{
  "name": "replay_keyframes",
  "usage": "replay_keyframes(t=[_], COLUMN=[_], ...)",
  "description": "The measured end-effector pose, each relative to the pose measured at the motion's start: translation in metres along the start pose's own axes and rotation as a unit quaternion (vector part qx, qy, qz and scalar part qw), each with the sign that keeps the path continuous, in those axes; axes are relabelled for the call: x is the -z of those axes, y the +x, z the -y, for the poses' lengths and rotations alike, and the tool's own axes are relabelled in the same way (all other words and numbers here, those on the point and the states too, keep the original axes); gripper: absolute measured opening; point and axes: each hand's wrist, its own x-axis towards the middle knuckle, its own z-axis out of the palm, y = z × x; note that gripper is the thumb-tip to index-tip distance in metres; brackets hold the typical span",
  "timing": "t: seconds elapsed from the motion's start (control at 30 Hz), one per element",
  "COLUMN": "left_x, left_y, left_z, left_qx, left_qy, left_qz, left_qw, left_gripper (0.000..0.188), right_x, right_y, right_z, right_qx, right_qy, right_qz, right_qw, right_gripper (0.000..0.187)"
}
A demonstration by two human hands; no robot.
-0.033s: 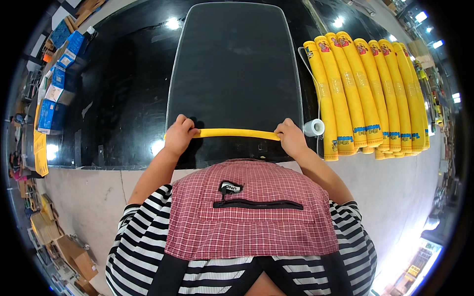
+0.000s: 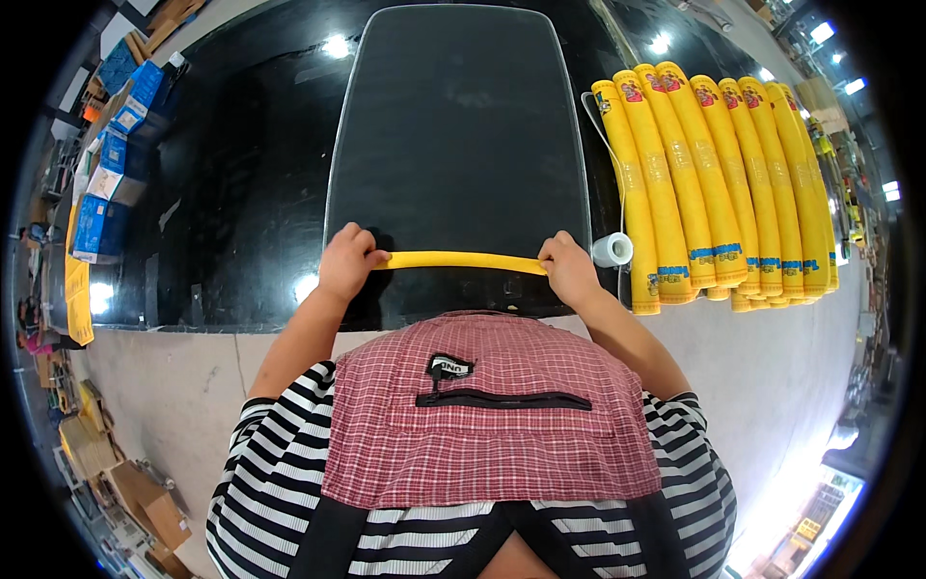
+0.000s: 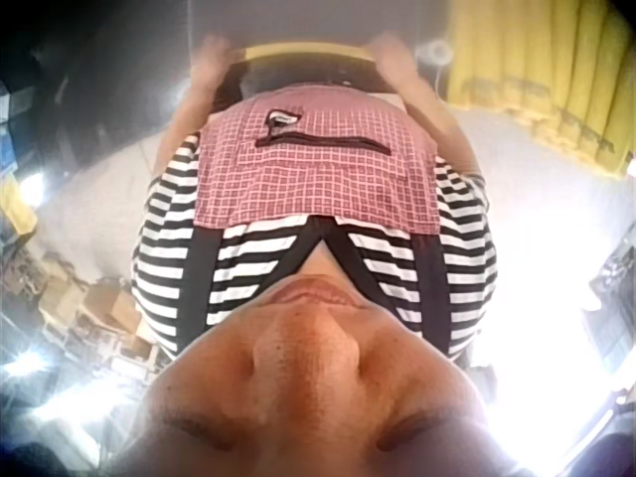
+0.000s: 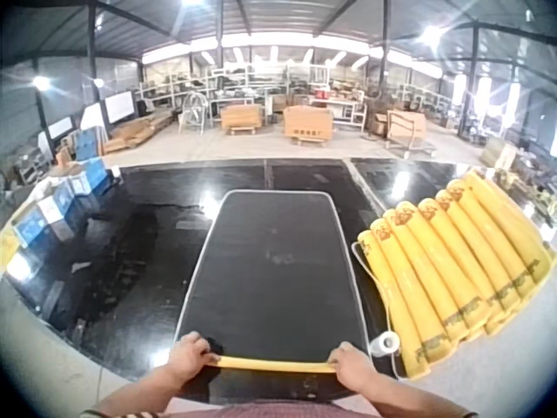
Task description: The person rolls a black rectangular mat into a yellow printed sleeve and secures it with clear tape. They repeat this process for multiple mats, stacking the finished rolls on the table. The person handles the mats, sleeves, and tape by hand throughout the task.
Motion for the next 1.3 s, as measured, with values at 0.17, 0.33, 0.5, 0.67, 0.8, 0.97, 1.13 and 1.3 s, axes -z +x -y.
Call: replay_keyframes(t=[0.17, 0.33, 0.5, 0.67, 0.8, 0.97, 1.13, 1.3], left_x=[0.013, 0.007, -0.005, 0.014, 0.013, 0.024, 0.010, -0.023], left_y=[0.014, 0.012, -0.001, -0.008, 0.008, 0.041, 0.015, -0.029], left_z=[0.004, 0.015, 0.026, 0.018, 0.039, 0.012, -0.007, -0.019], left_qx=[0.071, -0.077, -0.158, -0.243, -0.231, -0.123, -0.119, -0.063], left_qy=[0.052, 0.039, 0.029, 0.009, 0.026, 0.022, 0.160, 0.143], left_qz=[0.129, 0.040, 0.042, 0.028, 0.108, 0.142, 0.108, 0.050], left_qw=[0.988, 0.995, 0.986, 0.970, 0.967, 0.982, 0.974, 0.987], left_gripper=[0.039, 0.037, 0.023, 0.020, 0.028, 0.024, 0.030, 0.058], right_x=[-0.004, 0.008, 0.004, -0.001, 0.009, 0.012, -0.006, -0.027], right_y=[-0.008, -0.023, -0.018, -0.016, 0.005, 0.026, 0.011, -0.023], right_z=[-0.002, 0.019, 0.013, 0.010, 0.007, 0.015, 0.025, 0.028], right_qx=[0.076, 0.149, 0.144, 0.144, 0.091, 0.087, 0.072, 0.070], right_qy=[-0.099, -0.160, -0.195, -0.212, -0.154, -0.185, -0.220, -0.161], right_qz=[-0.055, -0.085, -0.035, -0.035, -0.001, -0.050, 0.009, -0.075], right_qw=[0.991, 0.972, 0.970, 0.966, 0.984, 0.978, 0.973, 0.982], right_gripper=[0.005, 0.009, 0.014, 0.014, 0.016, 0.016, 0.029, 0.060])
